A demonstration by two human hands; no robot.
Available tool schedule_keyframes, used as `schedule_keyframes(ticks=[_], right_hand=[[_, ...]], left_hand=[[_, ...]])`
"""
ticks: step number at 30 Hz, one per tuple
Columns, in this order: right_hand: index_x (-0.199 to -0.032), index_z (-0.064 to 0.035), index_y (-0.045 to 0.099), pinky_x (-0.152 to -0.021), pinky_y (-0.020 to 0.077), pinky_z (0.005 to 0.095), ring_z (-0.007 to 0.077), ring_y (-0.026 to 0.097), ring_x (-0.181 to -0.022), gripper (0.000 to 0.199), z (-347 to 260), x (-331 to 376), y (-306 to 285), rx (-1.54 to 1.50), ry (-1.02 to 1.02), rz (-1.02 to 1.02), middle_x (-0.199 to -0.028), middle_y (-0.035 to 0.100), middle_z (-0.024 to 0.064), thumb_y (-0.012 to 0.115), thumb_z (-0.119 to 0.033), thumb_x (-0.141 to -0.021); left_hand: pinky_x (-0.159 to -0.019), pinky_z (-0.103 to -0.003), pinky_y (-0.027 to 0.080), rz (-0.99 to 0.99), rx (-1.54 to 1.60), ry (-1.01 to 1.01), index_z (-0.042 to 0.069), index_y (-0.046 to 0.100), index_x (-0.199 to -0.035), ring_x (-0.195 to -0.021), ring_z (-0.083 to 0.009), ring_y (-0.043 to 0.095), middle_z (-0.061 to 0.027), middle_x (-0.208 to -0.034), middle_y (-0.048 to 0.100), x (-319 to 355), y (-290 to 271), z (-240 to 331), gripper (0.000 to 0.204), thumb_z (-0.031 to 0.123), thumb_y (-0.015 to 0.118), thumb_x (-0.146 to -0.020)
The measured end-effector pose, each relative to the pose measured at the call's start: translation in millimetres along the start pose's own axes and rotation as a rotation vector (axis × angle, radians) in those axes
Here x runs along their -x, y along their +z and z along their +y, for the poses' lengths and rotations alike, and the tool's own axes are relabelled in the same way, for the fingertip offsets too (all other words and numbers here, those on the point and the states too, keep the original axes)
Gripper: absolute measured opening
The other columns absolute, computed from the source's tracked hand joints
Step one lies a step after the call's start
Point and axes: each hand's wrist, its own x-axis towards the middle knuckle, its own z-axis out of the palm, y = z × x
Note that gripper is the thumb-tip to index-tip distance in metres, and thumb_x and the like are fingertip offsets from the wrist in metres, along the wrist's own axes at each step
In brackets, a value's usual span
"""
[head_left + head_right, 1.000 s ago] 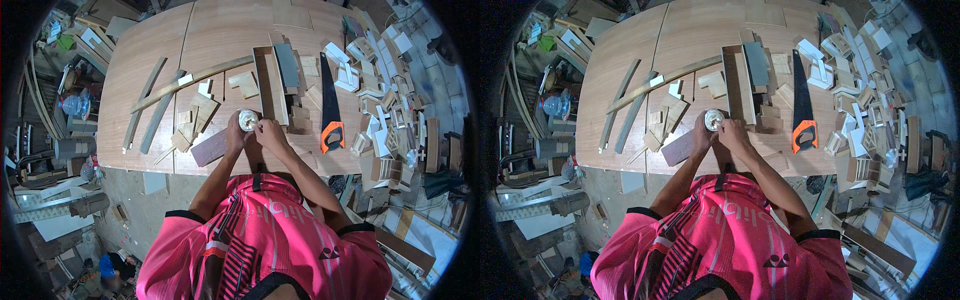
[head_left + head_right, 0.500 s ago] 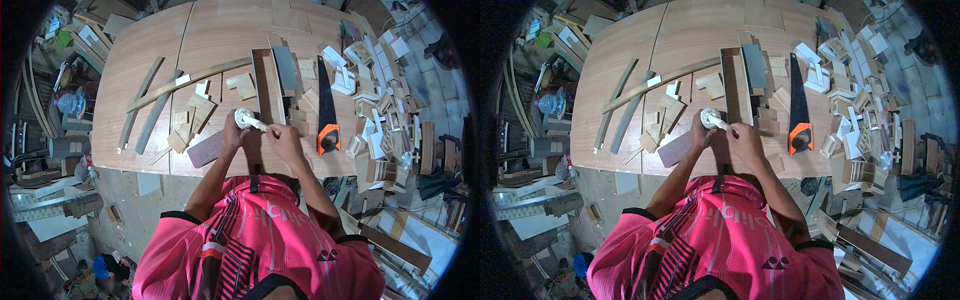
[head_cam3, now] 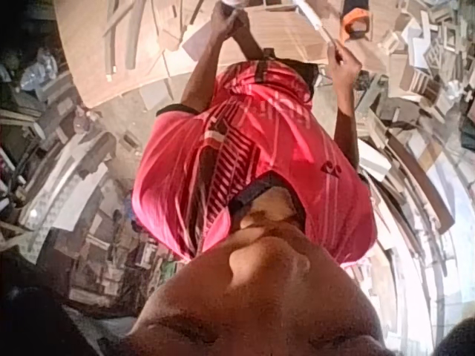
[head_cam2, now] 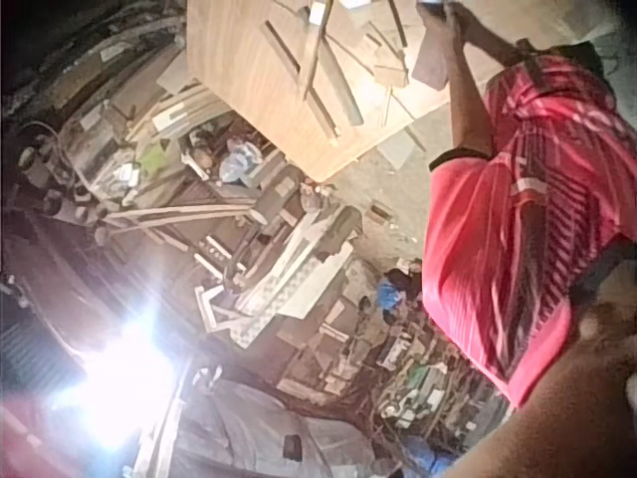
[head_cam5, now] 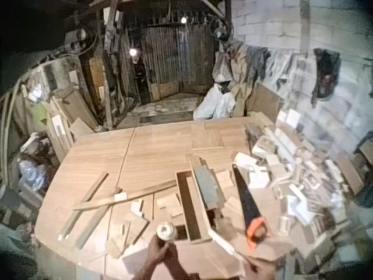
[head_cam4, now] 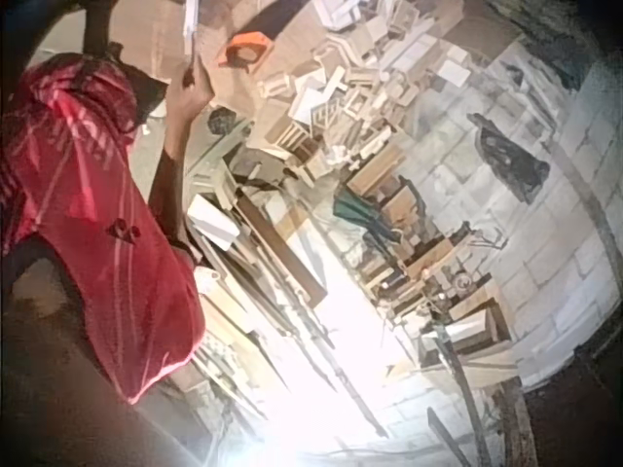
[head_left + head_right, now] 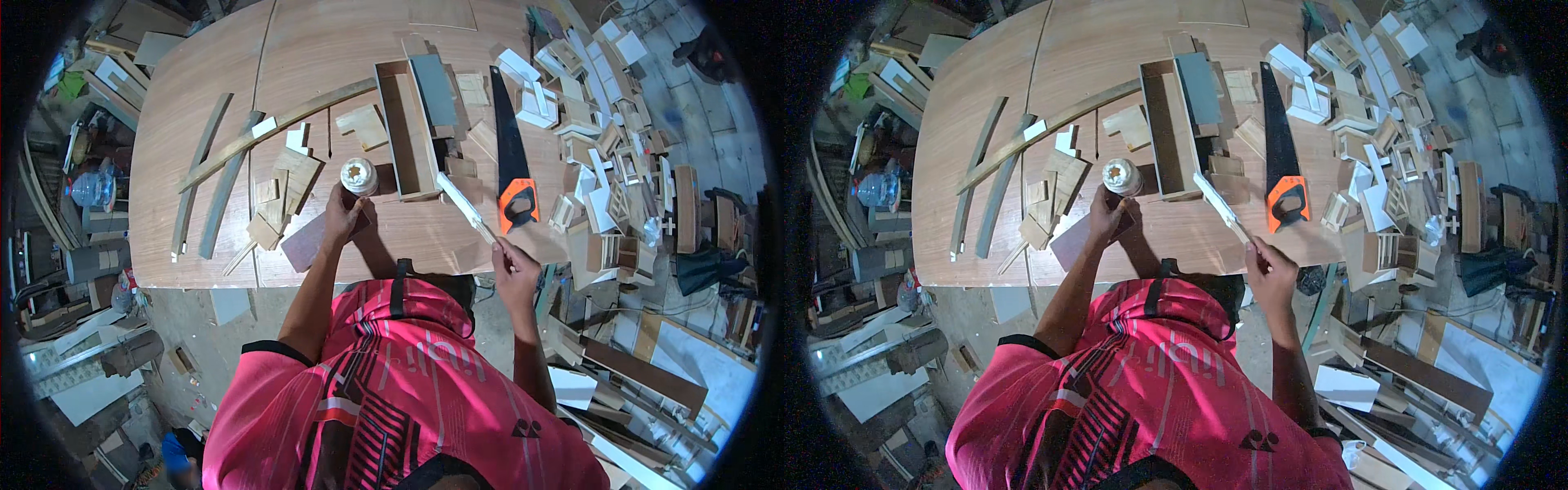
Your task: The recorder is assembling small wooden boxes or components, applying glue to small strips of wood and positioning them on a larger base piece.
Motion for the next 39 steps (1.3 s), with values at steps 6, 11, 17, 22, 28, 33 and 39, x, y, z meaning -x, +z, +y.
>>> schedule_keyframes(ticks=[6, 11, 17, 22, 28, 33, 39], right_hand=[[-0.103, -0.0013, 0.067, -0.046, 0.0395, 0.0275, 0.0117, 0.049, -0.049, 0.021, 15, 32, 9, 0.166, -0.101, 0.027, -0.061, 0.054, 0.0073, 0.066, -0.005, -0.083], [-0.105, -0.0005, 0.066, -0.047, 0.0411, 0.0302, 0.0161, 0.052, -0.05, 0.022, 22, 38, 21, 0.179, -0.092, -0.004, -0.062, 0.056, 0.0094, 0.066, -0.006, -0.083], [-0.106, -0.0015, 0.065, -0.049, 0.043, 0.0328, 0.021, 0.054, -0.053, 0.024, 34, 40, 26, 0.25, -0.131, -0.027, -0.065, 0.056, 0.0111, 0.066, -0.006, -0.083], [-0.105, -0.0021, 0.065, -0.05, 0.0442, 0.0341, 0.0236, 0.055, -0.054, 0.024, 39, 39, 28, 0.265, -0.134, -0.059, -0.065, 0.056, 0.012, 0.067, -0.006, -0.082], [-0.105, -0.0026, 0.065, -0.05, 0.0445, 0.0357, 0.0254, 0.057, -0.056, 0.024, 52, 37, 34, 0.251, -0.165, -0.052, -0.065, 0.057, 0.0122, 0.067, -0.005, -0.081], [-0.106, -0.0023, 0.064, -0.05, 0.0444, 0.0359, 0.0256, 0.056, -0.055, 0.025, 52, 36, 34, 0.228, -0.144, -0.059, -0.065, 0.056, 0.0121, 0.067, -0.005, -0.081], [-0.106, -0.0022, 0.064, -0.049, 0.0437, 0.0351, 0.0245, 0.055, -0.053, 0.025, 50, 33, 33, 0.203, -0.152, -0.054, -0.064, 0.055, 0.0123, 0.067, -0.004, -0.081]], left_hand=[[-0.088, -0.035, 0.048, 0.067, -0.055, -0.05, 0.001, 0.048, -0.123, -0.099, -0.0254, 0.062, -0.0158, -0.109, 0.062, 0, 7, -3, 0.053, 0.003, 0.072, -0.076], [-0.087, -0.035, 0.048, 0.065, -0.032, -0.043, 0.001, 0.048, -0.123, -0.099, -0.0255, 0.062, -0.0163, -0.109, 0.062, 0, 6, -3, 0.053, 0.003, 0.072, -0.076], [-0.087, -0.036, 0.049, 0.022, -0.04, -0.038, 0.001, 0.047, -0.123, -0.099, -0.0253, 0.062, -0.0166, -0.108, 0.063, 1, 3, -2, 0.052, 0.004, 0.072, -0.077], [-0.088, -0.035, 0.048, 0.023, -0.01, -0.047, 0.0, 0.046, -0.124, -0.102, -0.0255, 0.062, -0.0169, -0.11, 0.062, 2, 4, 0, 0.052, 0.003, 0.07, -0.077], [-0.092, -0.034, 0.046, 0.007, -0.029, -0.104, 0.001, 0.045, -0.127, -0.107, -0.0254, 0.06, -0.0175, -0.115, 0.06, 1, 4, 4, 0.055, 0.001, 0.069, -0.077], [-0.093, -0.035, 0.046, 0.014, -0.013, -0.082, 0.0, 0.045, -0.127, -0.108, -0.0251, 0.059, -0.0173, -0.116, 0.06, 2, 4, 4, 0.055, 0.001, 0.068, -0.078], [-0.093, -0.035, 0.045, 0.012, 0.01, -0.048, 0.0, 0.044, -0.126, -0.106, -0.0246, 0.059, -0.017, -0.115, 0.06, 3, 5, 13, 0.054, 0.0, 0.069, -0.077]])
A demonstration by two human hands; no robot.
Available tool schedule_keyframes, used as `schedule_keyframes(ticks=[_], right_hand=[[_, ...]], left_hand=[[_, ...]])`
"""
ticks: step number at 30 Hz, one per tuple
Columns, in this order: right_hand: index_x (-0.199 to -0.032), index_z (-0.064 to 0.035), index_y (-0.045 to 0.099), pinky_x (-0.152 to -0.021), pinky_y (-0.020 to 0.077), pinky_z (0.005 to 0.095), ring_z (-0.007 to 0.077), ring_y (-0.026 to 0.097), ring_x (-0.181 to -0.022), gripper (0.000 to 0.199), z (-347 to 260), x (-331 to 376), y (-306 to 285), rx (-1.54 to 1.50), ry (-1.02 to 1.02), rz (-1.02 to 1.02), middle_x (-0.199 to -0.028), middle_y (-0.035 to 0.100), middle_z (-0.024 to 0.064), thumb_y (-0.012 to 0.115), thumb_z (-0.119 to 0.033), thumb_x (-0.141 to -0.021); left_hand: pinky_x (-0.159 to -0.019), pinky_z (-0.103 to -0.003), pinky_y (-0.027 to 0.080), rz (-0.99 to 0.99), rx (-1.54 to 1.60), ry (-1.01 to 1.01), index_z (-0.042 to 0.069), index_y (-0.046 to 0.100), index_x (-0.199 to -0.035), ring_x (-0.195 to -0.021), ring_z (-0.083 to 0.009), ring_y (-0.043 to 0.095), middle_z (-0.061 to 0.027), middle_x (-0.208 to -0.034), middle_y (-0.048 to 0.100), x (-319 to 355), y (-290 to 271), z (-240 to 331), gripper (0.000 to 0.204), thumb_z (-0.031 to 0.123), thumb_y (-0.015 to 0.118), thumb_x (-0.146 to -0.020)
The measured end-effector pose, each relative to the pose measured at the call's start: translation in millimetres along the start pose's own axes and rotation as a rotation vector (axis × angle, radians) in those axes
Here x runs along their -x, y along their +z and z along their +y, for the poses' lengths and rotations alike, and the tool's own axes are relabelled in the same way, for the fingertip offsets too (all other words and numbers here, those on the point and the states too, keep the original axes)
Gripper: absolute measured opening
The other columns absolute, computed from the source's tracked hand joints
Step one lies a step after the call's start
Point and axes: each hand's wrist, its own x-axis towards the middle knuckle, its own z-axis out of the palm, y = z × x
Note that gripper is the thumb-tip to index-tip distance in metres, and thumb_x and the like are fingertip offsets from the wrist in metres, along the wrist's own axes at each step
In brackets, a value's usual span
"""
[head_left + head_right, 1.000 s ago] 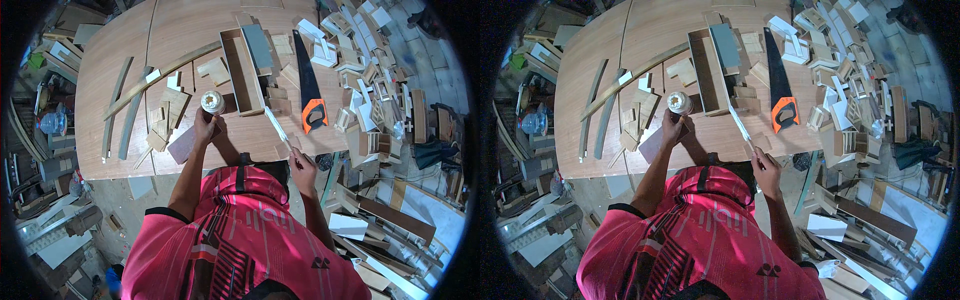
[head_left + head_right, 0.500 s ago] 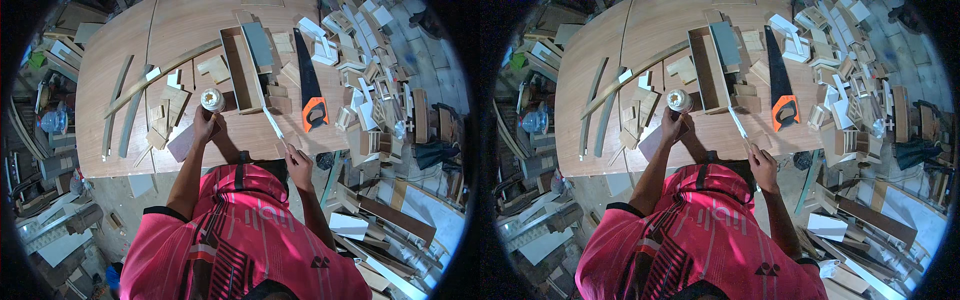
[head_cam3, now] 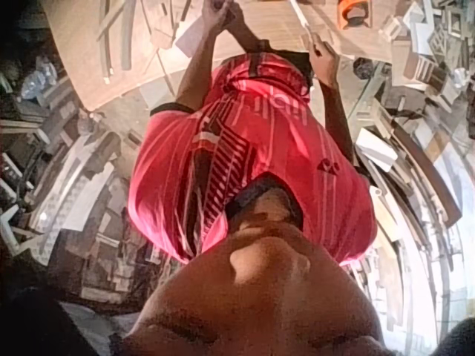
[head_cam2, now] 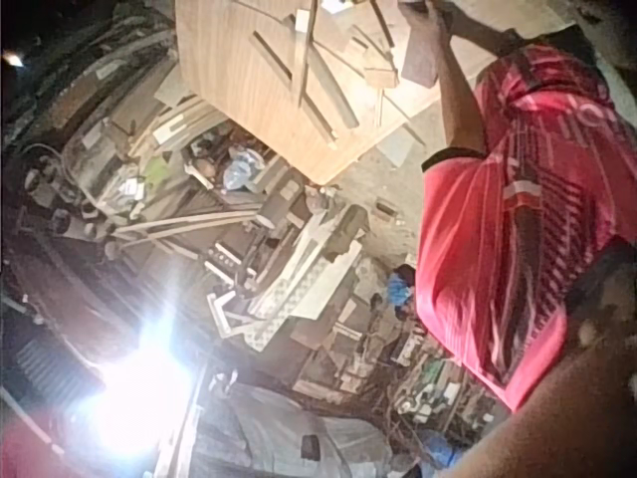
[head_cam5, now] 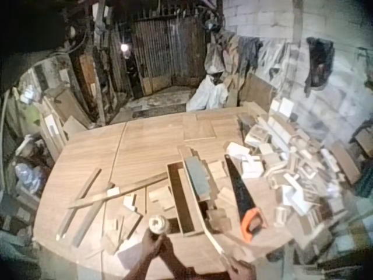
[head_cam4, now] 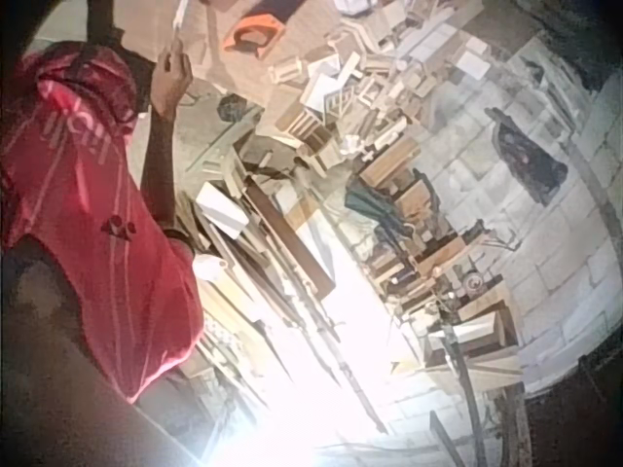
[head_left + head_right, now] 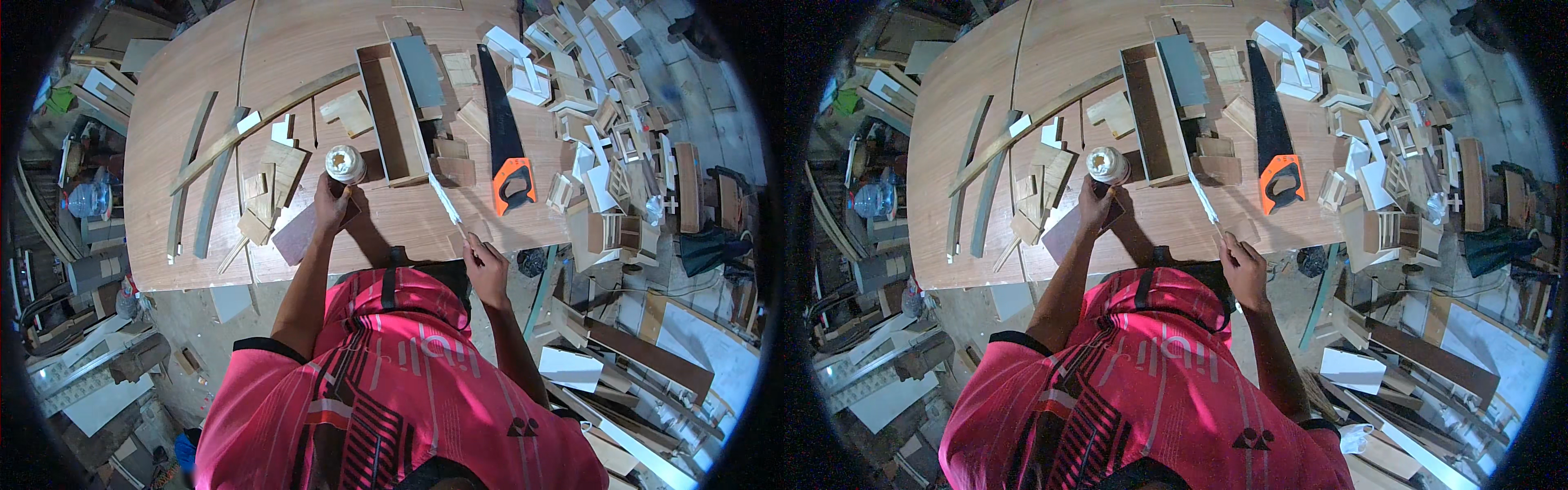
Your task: The recorder is assembling small wooden boxes or components, applying glue to small strips of wood and positioning them on a larger base piece.
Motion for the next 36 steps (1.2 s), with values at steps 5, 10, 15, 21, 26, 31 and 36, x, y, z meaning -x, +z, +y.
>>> schedule_keyframes(ticks=[5, 10, 15, 21, 26, 31, 36], right_hand=[[-0.106, -0.0019, 0.064, -0.048, 0.0431, 0.0346, 0.0238, 0.055, -0.053, 0.025, -6, -1, 0, -0.013, -0.013, -0.01, -0.063, 0.054, 0.0123, 0.067, -0.004, -0.081], [-0.106, -0.0011, 0.064, -0.048, 0.0431, 0.0341, 0.0234, 0.054, -0.053, 0.026, -7, -1, 1, -0.01, 0.006, 0.016, -0.063, 0.053, 0.0124, 0.068, -0.004, -0.08], [-0.107, -0.0009, 0.064, -0.049, 0.0446, 0.0344, 0.0242, 0.056, -0.055, 0.028, -1, 3, 9, 0.03, -0.046, 0.019, -0.064, 0.054, 0.0121, 0.069, -0.004, -0.08], [-0.11, -0.0018, 0.064, -0.051, 0.0458, 0.0348, 0.0241, 0.057, -0.058, 0.031, 5, 10, 17, 0.064, -0.103, 0.027, -0.066, 0.055, 0.0106, 0.069, -0.005, -0.079], [-0.11, -0.0027, 0.064, -0.051, 0.0459, 0.0347, 0.0239, 0.057, -0.058, 0.032, 3, 14, 19, 0.08, -0.095, 0.007, -0.066, 0.055, 0.01, 0.069, -0.006, -0.08], [-0.108, -0.003, 0.065, -0.049, 0.0452, 0.0355, 0.0243, 0.057, -0.056, 0.029, 8, 21, 23, 0.085, -0.106, 0.047, -0.064, 0.055, 0.0106, 0.07, -0.007, -0.079], [-0.107, -0.0025, 0.065, -0.048, 0.0449, 0.0358, 0.025, 0.057, -0.054, 0.028, 6, 20, 23, 0.045, -0.064, 0.052, -0.064, 0.055, 0.0117, 0.069, -0.006, -0.079]], left_hand=[[-0.088, -0.035, 0.048, 0.014, -0.038, -0.02, 0.0, 0.047, -0.122, -0.101, -0.0249, 0.061, -0.0166, -0.109, 0.062, -1, 0, -4, 0.051, 0.002, 0.07, -0.077], [-0.084, -0.035, 0.049, 0.042, -0.094, -0.027, 0.001, 0.05, -0.118, -0.095, -0.0262, 0.063, -0.0167, -0.104, 0.064, -3, 2, -9, 0.048, 0.004, 0.072, -0.075], [-0.086, -0.036, 0.049, 0.032, -0.074, 0.005, 0.0, 0.049, -0.119, -0.097, -0.0273, 0.063, -0.0173, -0.106, 0.063, -3, 1, -12, 0.048, 0.004, 0.071, -0.077], [-0.088, -0.037, 0.048, 0.029, -0.085, 0.0, 0.0, 0.048, -0.121, -0.1, -0.0277, 0.062, -0.018, -0.108, 0.063, -4, 2, -10, 0.049, 0.004, 0.07, -0.077], [-0.089, -0.036, 0.048, 0.017, -0.073, -0.022, 0.0, 0.048, -0.122, -0.101, -0.0272, 0.062, -0.0177, -0.11, 0.062, -4, 0, -15, 0.049, 0.003, 0.07, -0.077], [-0.09, -0.035, 0.047, 0.005, -0.019, -0.001, -0.001, 0.048, -0.122, -0.102, -0.026, 0.061, -0.017, -0.111, 0.062, -3, 2, -9, 0.049, 0.001, 0.069, -0.077], [-0.09, -0.035, 0.048, 0.026, -0.036, -0.022, -0.001, 0.048, -0.121, -0.102, -0.0248, 0.061, -0.0165, -0.111, 0.062, -4, 3, -11, 0.049, -0.001, 0.069, -0.077]])
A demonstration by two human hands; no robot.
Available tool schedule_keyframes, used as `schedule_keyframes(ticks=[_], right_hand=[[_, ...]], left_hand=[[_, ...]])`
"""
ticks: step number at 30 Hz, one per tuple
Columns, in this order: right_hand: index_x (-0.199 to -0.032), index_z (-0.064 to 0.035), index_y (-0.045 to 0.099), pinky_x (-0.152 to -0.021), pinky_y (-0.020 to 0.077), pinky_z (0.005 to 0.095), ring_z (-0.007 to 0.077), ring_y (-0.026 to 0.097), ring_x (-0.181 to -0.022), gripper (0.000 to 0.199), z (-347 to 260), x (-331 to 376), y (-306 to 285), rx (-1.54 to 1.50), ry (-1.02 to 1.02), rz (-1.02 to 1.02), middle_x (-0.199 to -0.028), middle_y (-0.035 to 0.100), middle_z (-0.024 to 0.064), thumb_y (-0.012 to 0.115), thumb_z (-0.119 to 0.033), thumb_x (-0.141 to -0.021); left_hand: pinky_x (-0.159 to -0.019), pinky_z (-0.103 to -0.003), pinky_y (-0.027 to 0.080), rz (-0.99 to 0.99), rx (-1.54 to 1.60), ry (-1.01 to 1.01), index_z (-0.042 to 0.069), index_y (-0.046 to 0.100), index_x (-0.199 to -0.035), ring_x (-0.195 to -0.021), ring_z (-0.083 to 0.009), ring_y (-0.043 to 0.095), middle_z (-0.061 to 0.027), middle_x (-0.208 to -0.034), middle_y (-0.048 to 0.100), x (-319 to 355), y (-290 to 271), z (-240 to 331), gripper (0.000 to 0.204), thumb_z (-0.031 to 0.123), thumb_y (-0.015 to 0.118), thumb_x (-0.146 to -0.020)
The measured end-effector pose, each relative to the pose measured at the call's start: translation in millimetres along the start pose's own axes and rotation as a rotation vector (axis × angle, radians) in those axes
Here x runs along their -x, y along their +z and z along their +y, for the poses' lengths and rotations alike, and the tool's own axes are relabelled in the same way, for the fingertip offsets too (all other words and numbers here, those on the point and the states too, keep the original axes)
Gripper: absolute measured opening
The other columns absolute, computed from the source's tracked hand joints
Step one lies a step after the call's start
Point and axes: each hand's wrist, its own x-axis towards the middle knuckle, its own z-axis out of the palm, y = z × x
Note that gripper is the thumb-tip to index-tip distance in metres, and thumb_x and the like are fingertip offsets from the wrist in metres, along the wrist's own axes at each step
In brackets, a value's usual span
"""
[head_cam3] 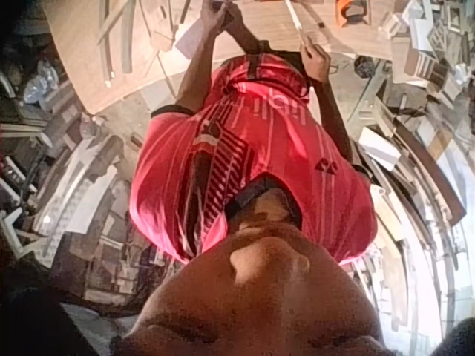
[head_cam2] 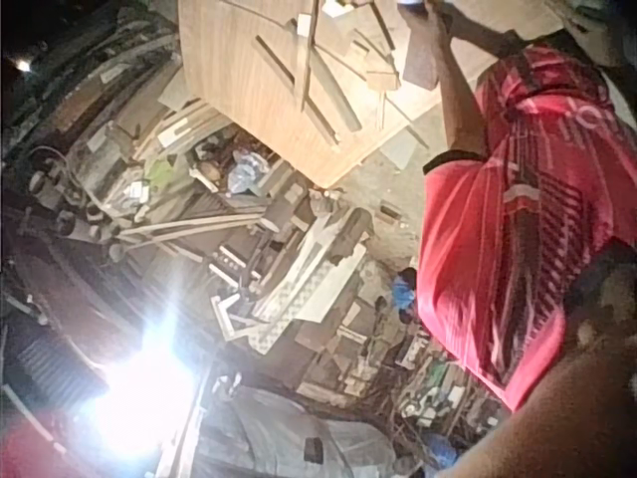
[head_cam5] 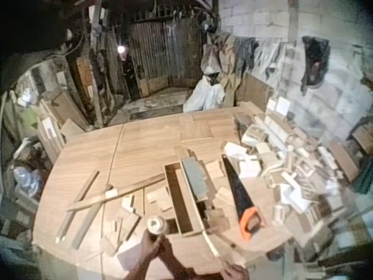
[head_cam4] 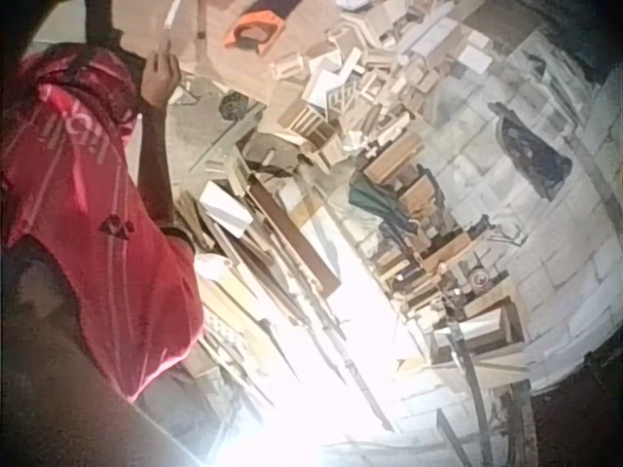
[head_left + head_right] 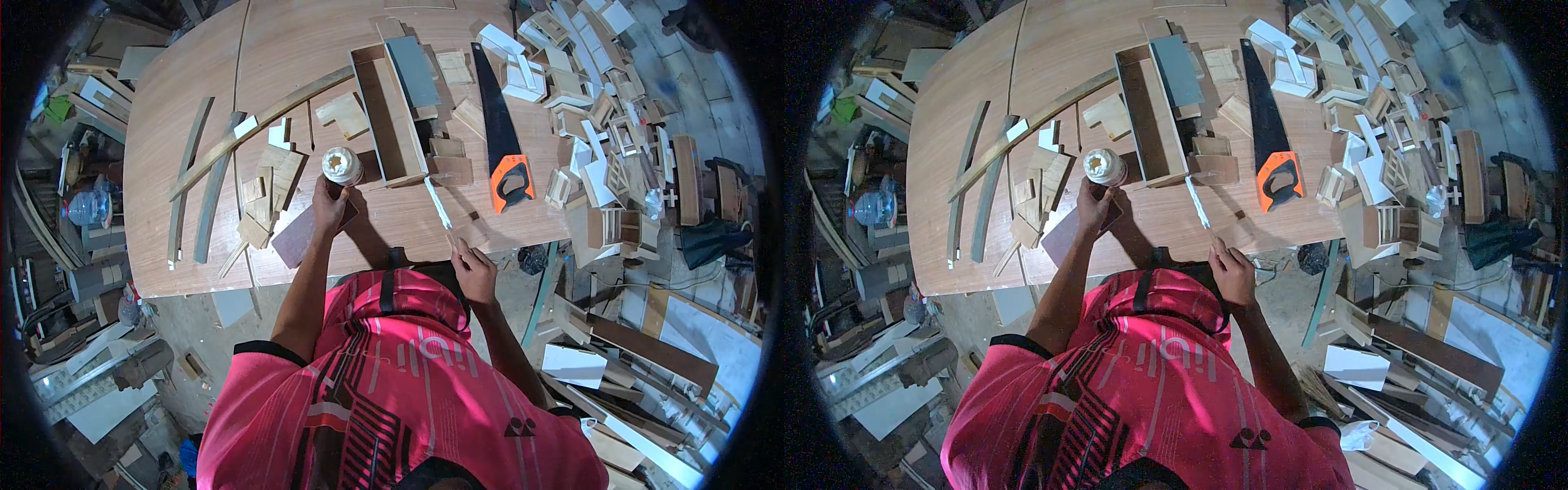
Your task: The recorder is assembling small wooden boxes or components, applying glue to small strips of wood and positioning them on a larger base piece.
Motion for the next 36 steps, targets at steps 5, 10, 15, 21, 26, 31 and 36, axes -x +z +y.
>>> schedule_keyframes(ticks=[5, 10, 15, 21, 26, 31, 36], right_hand=[[-0.106, -0.0016, 0.064, -0.049, 0.0454, 0.0357, 0.026, 0.057, -0.055, 0.027, -7, -8, 0, -0.016, 0.056, 0.011, -0.064, 0.055, 0.0123, 0.069, -0.006, -0.08], [-0.107, -0.0012, 0.063, -0.05, 0.0475, 0.0354, 0.0267, 0.06, -0.058, 0.027, -15, -16, -5, -0.041, 0.058, -0.024, -0.067, 0.058, 0.0137, 0.068, -0.006, -0.08], [-0.106, 0.0003, 0.063, -0.051, 0.0486, 0.0359, 0.0275, 0.061, -0.059, 0.028, -19, -19, -7, -0.07, 0.051, -0.005, -0.067, 0.058, 0.0139, 0.068, -0.005, -0.08], [-0.105, 0.0014, 0.063, -0.052, 0.049, 0.0362, 0.0271, 0.061, -0.059, 0.027, -24, -26, -11, -0.095, 0.019, 0.019, -0.068, 0.059, 0.0136, 0.068, -0.004, -0.079], [-0.106, -0.0001, 0.063, -0.05, 0.0477, 0.0335, 0.0229, 0.06, -0.055, 0.026, -29, -29, -25, -0.077, 0.053, 0.064, -0.067, 0.059, 0.0122, 0.067, -0.005, -0.08], [-0.102, -0.0018, 0.062, -0.049, 0.0411, 0.0246, 0.012, 0.056, -0.058, 0.017, -9, -24, -18, -0.656, 0.567, 0.132, -0.07, 0.059, 0.0063, 0.059, -0.015, -0.092], [-0.102, -0.005, 0.055, -0.056, 0.0444, 0.0254, 0.0125, 0.057, -0.066, 0.016, 9, -13, -7, -1.377, 0.961, -0.084, -0.083, 0.062, 0.006, 0.052, -0.02, -0.097]], left_hand=[[-0.089, -0.036, 0.048, 0.006, 0.02, 0.032, -0.001, 0.048, -0.121, -0.101, -0.0255, 0.062, -0.0169, -0.111, 0.062, -1, 2, -7, 0.05, 0.001, 0.07, -0.077], [-0.089, -0.036, 0.048, -0.021, -0.049, 0.071, -0.001, 0.047, -0.122, -0.101, -0.0261, 0.062, -0.0176, -0.11, 0.062, -3, 0, -17, 0.05, 0.005, 0.07, -0.077], [-0.088, -0.036, 0.048, -0.007, -0.032, 0.039, -0.002, 0.046, -0.122, -0.1, -0.0263, 0.061, -0.0179, -0.11, 0.061, -1, 2, -12, 0.052, 0.006, 0.071, -0.077], [-0.091, -0.037, 0.045, -0.029, -0.042, 0.123, -0.003, 0.043, -0.125, -0.102, -0.0279, 0.058, -0.0194, -0.109, 0.059, -1, -1, -13, 0.051, 0.007, 0.067, -0.081], [-0.083, -0.034, 0.047, 0.404, -0.396, 0.338, -0.003, 0.048, -0.114, -0.086, -0.0235, 0.059, -0.0141, -0.093, 0.059, 35, 0, -12, 0.036, 0.011, 0.063, -0.084], [-0.068, -0.031, 0.045, -0.038, -0.181, 0.19, -0.001, 0.054, -0.104, -0.075, -0.0166, 0.053, -0.0087, -0.086, 0.058, 55, 20, 12, 0.02, 0.005, 0.06, -0.086], [-0.08, -0.039, 0.043, -0.126, -0.363, 0.515, 0.003, 0.057, -0.1, -0.091, -0.0295, 0.055, -0.0133, -0.093, 0.058, 36, 50, 74, 0.024, 0.007, 0.066, -0.078]])
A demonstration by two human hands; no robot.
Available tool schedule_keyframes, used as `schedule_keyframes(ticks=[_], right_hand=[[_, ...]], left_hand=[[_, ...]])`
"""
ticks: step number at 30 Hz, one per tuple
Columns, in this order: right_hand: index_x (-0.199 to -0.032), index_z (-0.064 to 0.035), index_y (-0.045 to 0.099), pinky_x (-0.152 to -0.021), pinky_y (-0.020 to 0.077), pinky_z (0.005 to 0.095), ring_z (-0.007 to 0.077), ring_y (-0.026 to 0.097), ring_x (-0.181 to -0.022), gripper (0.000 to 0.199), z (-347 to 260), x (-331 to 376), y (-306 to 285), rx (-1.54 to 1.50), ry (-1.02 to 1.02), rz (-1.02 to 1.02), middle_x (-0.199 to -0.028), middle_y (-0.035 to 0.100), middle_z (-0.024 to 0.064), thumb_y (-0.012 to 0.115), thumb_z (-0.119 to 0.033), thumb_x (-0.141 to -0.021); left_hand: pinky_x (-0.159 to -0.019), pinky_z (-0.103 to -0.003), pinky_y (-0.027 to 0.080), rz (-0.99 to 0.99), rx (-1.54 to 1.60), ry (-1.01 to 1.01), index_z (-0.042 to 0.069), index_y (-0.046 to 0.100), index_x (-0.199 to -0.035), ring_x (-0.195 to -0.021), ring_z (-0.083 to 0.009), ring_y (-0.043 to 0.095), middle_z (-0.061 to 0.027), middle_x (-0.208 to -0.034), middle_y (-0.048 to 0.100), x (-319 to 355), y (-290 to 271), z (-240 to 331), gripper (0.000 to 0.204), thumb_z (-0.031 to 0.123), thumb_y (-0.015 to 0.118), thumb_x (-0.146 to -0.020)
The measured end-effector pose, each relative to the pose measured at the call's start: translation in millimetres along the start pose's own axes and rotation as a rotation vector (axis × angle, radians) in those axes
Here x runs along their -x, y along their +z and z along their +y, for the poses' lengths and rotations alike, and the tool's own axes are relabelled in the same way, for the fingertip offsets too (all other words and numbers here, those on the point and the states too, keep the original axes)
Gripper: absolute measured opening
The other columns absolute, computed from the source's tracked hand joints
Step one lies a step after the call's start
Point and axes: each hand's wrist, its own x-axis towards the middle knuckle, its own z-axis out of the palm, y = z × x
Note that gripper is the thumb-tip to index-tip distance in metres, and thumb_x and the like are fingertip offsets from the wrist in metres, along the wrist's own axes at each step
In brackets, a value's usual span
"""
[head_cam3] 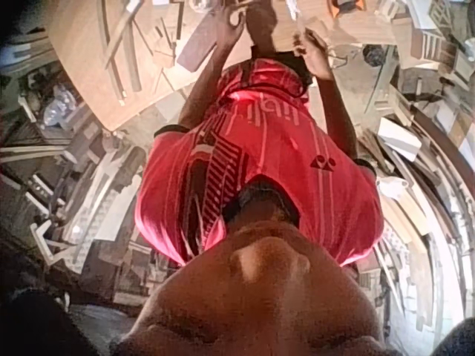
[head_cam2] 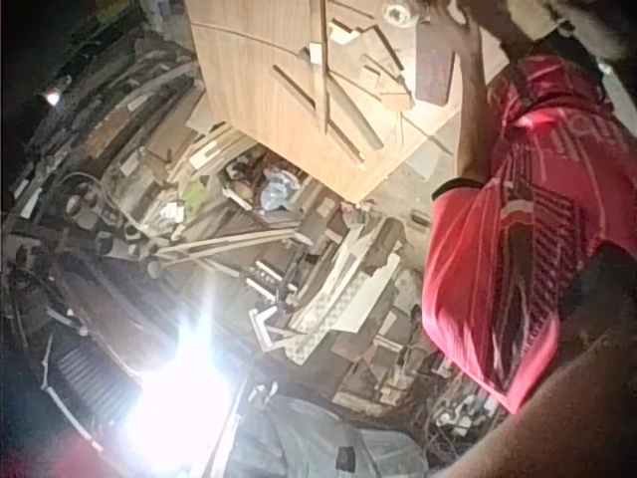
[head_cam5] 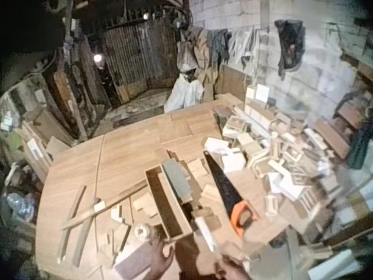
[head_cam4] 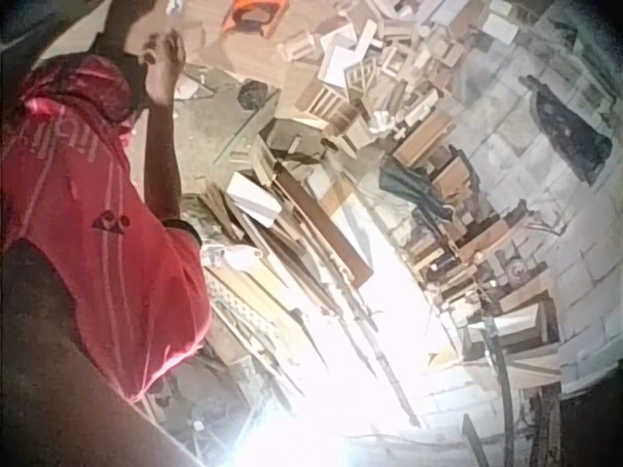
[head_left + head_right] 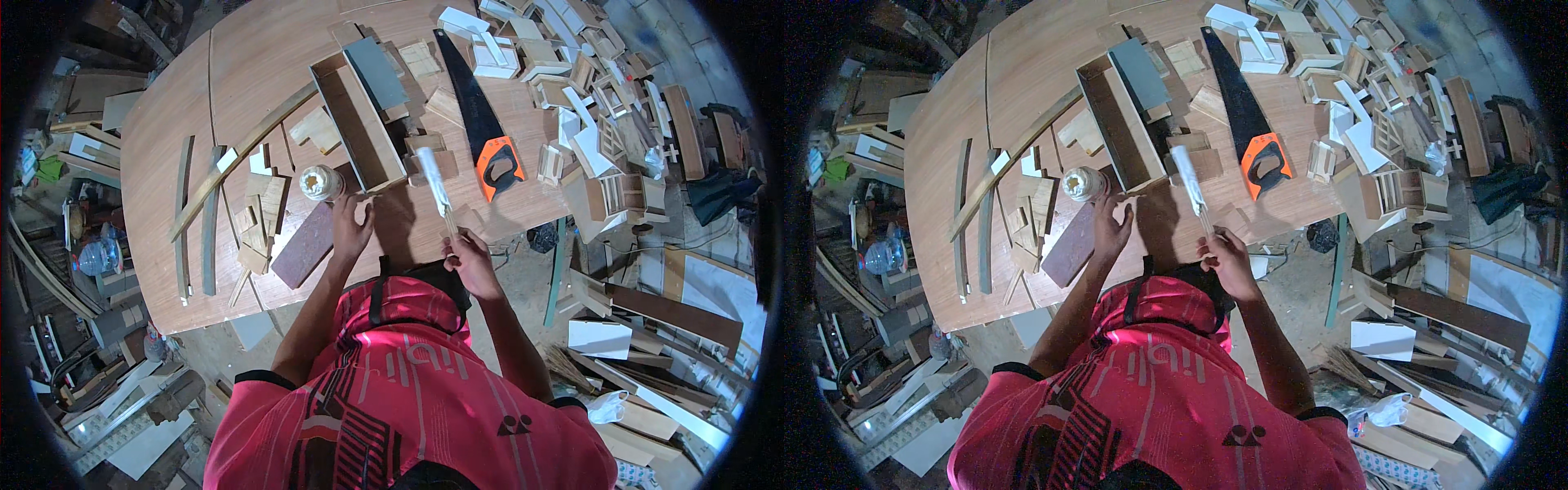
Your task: The recorder is assembling small wooden boxes or components, applying glue to small strips of wood and positioning them on a larger base piece.
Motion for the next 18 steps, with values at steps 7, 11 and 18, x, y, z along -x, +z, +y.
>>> schedule_keyframes(ticks=[7, 11, 18], right_hand=[[-0.114, -0.0002, 0.045, -0.064, 0.0515, 0.0247, 0.0174, 0.066, -0.085, 0.021, 15, -21, -9, 0.413, -0.136, -0.185, -0.101, 0.065, 0.0135, 0.051, -0.009, -0.096], [-0.118, 0.0016, 0.044, -0.067, 0.0539, 0.0274, 0.0194, 0.067, -0.086, 0.025, 33, -37, -17, 0.596, -0.249, -0.163, -0.097, 0.065, 0.0146, 0.049, -0.003, -0.093], [-0.103, 0.0013, 0.04, -0.063, 0.0463, 0.0467, 0.0396, 0.059, -0.073, 0.019, 54, -69, -19, 1.162, -0.584, 0.035, -0.075, 0.055, 0.0197, 0.05, 0.0, -0.087]], left_hand=[[-0.091, -0.042, 0.035, -0.102, -0.217, 0.072, 0.011, 0.065, -0.109, -0.104, -0.0273, 0.05, -0.0063, -0.107, 0.062, -34, 11, 16, 0.036, 0.02, 0.073, -0.075], [-0.086, -0.041, 0.035, -0.148, -0.294, 0.074, 0.011, 0.068, -0.103, -0.101, -0.0243, 0.052, -0.0033, -0.104, 0.065, -39, 21, 18, 0.03, 0.024, 0.072, -0.076], [-0.085, -0.04, 0.035, -0.165, -0.316, 0.074, 0.014, 0.069, -0.104, -0.097, -0.0218, 0.053, -0.0005, -0.101, 0.067, -45, 25, 22, 0.028, 0.025, 0.071, -0.078]])
